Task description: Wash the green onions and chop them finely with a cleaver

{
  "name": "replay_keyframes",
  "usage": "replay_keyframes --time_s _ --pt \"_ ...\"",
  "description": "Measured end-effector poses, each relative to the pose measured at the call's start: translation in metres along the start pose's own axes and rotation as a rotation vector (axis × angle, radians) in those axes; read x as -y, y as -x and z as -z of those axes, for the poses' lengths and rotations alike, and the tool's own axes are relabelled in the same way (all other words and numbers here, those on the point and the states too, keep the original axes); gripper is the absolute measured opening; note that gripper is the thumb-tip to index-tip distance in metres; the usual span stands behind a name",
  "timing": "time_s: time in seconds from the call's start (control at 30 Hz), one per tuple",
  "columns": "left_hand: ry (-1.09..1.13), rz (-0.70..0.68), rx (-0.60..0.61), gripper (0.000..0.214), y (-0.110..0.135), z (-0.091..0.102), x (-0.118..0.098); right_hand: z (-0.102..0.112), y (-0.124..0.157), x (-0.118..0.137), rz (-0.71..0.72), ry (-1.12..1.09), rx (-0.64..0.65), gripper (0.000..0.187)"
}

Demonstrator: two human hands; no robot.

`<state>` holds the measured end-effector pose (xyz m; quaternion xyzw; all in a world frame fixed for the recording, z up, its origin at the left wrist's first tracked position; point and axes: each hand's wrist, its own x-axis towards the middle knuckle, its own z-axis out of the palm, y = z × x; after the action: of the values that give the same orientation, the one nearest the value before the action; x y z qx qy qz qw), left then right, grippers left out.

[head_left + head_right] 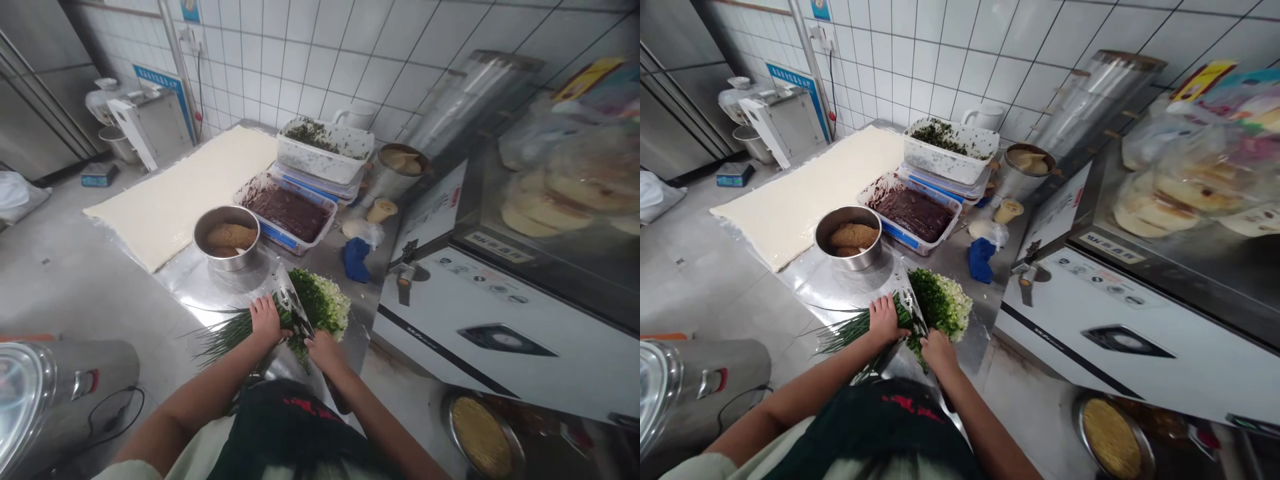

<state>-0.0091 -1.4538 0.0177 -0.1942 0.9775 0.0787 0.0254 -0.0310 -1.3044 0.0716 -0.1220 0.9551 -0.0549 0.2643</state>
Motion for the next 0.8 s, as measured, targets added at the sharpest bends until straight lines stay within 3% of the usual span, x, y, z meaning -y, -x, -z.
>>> replay_keyframes --time_s 0.17,0.33,0.47,0.63,0.8 --pt "0.006 0.001 0.011 0.110 0.005 -0.002 0.006 0.017 -0.007 0.031 0.111 0.026 -0.124 0.036" --pt "-0.011 -0.012 -0.044 0.091 0.014 -0.004 0.001 0.028 -0.022 0.054 0.127 0.146 -0.128 0.025" --pt "-0.012 0.022 -0.022 0.085 0.013 -0.004 -0.002 0.037 -0.021 0.043 0.183 0.181 -0.097 0.024" --pt "-0.024 0.060 0.003 0.076 0.004 -0.004 -0.002 0.050 0.005 0.016 0.273 0.222 -0.078 0.030" --pt "-0.034 0.068 0.008 0.069 0.000 -0.007 -0.004 0.048 0.020 0.005 0.363 0.232 -0.024 0.027"
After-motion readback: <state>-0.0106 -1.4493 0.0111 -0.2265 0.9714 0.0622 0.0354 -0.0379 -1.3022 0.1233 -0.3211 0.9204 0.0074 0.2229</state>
